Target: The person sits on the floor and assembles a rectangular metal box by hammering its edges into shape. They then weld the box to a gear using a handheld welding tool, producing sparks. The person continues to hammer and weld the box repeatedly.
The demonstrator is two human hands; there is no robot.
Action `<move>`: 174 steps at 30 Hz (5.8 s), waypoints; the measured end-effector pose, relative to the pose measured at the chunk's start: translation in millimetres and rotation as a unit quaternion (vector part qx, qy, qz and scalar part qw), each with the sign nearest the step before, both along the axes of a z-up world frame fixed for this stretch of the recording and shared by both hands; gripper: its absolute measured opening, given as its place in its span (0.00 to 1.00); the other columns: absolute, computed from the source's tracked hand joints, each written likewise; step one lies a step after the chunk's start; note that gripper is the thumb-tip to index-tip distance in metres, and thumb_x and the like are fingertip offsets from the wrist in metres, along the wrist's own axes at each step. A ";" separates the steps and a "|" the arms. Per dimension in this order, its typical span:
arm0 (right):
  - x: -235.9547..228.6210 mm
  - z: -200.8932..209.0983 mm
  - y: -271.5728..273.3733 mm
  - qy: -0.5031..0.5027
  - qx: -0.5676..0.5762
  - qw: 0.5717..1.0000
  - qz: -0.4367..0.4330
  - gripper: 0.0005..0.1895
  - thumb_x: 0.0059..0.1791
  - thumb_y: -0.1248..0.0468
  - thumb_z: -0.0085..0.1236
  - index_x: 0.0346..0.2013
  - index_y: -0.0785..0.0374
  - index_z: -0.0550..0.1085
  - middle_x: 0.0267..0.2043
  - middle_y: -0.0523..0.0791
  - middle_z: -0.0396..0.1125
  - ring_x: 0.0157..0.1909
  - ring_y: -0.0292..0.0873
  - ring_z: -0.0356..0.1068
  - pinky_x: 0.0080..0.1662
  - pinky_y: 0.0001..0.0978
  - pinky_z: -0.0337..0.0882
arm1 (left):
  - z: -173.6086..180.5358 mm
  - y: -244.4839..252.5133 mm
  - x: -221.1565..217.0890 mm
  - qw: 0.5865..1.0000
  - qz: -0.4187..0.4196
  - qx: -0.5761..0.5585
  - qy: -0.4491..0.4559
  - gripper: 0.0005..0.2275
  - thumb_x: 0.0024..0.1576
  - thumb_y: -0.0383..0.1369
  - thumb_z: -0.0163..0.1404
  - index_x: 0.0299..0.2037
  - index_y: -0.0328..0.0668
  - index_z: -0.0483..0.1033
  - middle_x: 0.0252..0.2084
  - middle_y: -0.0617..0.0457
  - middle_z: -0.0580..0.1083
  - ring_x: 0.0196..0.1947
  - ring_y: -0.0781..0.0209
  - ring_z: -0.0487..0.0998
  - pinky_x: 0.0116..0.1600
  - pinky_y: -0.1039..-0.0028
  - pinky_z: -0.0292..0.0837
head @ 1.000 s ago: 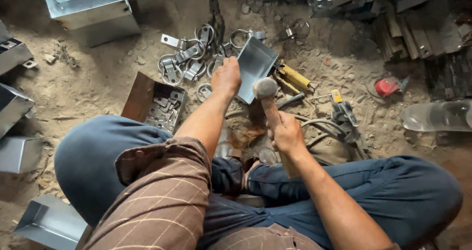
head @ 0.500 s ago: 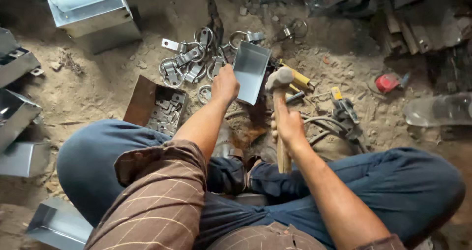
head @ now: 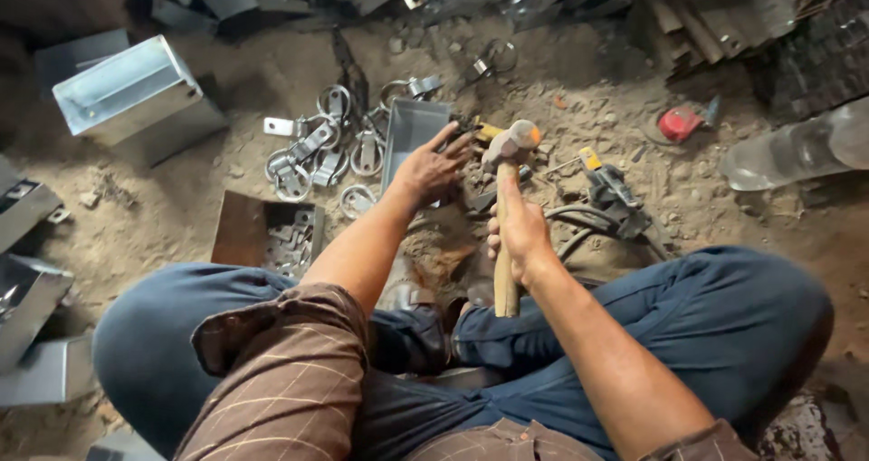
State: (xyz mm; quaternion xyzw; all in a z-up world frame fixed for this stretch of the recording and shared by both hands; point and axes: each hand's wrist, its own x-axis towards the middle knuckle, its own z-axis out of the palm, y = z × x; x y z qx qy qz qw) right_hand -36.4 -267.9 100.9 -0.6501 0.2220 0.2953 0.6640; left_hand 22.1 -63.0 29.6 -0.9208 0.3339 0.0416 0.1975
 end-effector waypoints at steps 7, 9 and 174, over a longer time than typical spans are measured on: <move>-0.5 15.3 -15.1 -0.035 0.005 0.999 -0.025 0.32 0.50 0.32 0.44 0.32 0.60 0.66 0.18 0.41 0.58 0.14 0.38 0.58 0.18 0.34 0.62 | 39.5 20.3 10.9 0.994 0.078 -0.057 -0.060 0.11 0.63 0.35 0.43 0.42 0.59 0.82 0.44 0.62 0.79 0.59 0.61 0.74 0.77 0.50 0.48; -3.7 23.2 -20.3 -0.050 0.024 0.998 -0.043 0.31 0.51 0.33 0.45 0.32 0.59 0.66 0.19 0.40 0.57 0.14 0.37 0.57 0.19 0.33 0.62 | 57.9 31.6 5.0 0.966 0.171 -0.187 -0.049 0.10 0.63 0.31 0.44 0.46 0.53 0.80 0.49 0.59 0.79 0.55 0.57 0.78 0.63 0.58 0.66; -60.6 -144.0 41.1 -0.342 -0.250 0.885 0.193 0.28 0.55 0.41 0.45 0.31 0.64 0.74 0.25 0.58 0.69 0.31 0.63 0.72 0.32 0.56 0.65 | 125.1 3.8 -82.8 0.898 0.331 -0.290 -0.006 0.27 0.60 0.51 0.44 0.70 0.63 0.62 0.53 0.51 0.72 0.45 0.48 0.76 0.46 0.52 0.67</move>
